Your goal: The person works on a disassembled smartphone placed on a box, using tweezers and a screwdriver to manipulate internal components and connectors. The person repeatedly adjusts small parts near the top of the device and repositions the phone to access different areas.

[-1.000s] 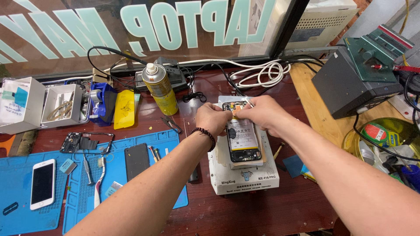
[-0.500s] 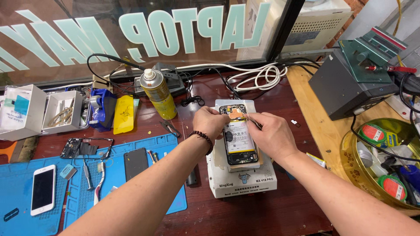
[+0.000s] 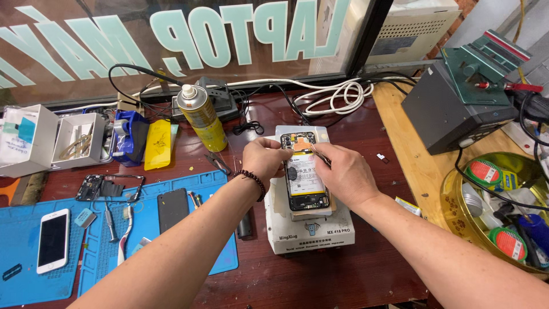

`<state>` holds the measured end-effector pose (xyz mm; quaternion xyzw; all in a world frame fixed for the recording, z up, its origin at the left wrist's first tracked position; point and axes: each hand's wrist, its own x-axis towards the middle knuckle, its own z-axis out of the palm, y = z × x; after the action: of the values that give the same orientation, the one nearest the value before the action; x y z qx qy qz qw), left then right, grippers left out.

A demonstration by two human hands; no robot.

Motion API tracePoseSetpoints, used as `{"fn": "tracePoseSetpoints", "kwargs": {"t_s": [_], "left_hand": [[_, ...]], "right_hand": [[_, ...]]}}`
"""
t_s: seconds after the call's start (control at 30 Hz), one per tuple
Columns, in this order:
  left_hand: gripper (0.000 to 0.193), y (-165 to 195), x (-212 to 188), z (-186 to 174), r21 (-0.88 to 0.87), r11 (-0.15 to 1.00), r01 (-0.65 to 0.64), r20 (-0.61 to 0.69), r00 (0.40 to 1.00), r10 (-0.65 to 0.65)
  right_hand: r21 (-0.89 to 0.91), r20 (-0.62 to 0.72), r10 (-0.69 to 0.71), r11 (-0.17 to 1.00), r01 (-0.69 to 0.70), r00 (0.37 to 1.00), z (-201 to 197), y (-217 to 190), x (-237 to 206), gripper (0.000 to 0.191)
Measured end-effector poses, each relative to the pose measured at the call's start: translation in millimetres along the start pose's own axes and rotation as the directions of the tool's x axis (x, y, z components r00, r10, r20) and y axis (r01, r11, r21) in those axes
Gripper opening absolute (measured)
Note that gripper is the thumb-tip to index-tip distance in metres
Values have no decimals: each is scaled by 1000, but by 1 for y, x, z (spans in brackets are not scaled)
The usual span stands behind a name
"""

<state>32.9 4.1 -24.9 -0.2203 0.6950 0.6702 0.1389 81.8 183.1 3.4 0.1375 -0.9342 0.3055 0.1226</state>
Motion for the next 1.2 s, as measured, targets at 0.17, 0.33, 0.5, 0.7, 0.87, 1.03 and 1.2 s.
{"fn": "tracePoseSetpoints", "kwargs": {"t_s": [0.17,0.33,0.5,0.7,0.87,1.03,1.2], "left_hand": [[23,-4,4,0,22,1000,16,-33,999,-15],[25,-3,5,4,17,1000,8,-60,998,-7],[26,-4,2,5,33,999,-21,-86,996,23],[25,0,1,7,44,999,13,-126,992,-7],[25,3,-4,7,105,994,25,-129,992,-11],[26,3,-7,9,72,997,6,-121,993,3],[26,4,-5,8,103,995,8,-139,990,6]], "right_hand": [[-26,4,42,999,-42,999,2,2,-3,21],[-70,1,3,998,-2,1000,3,2,-3,18],[27,17,13,1000,-14,1000,3,6,-3,18],[-3,-5,-63,998,62,998,4,8,-4,19],[51,66,-20,999,16,998,2,8,0,20],[57,104,-15,998,9,994,1,7,1,24],[-9,106,-131,991,133,986,-1,8,3,22]]}}
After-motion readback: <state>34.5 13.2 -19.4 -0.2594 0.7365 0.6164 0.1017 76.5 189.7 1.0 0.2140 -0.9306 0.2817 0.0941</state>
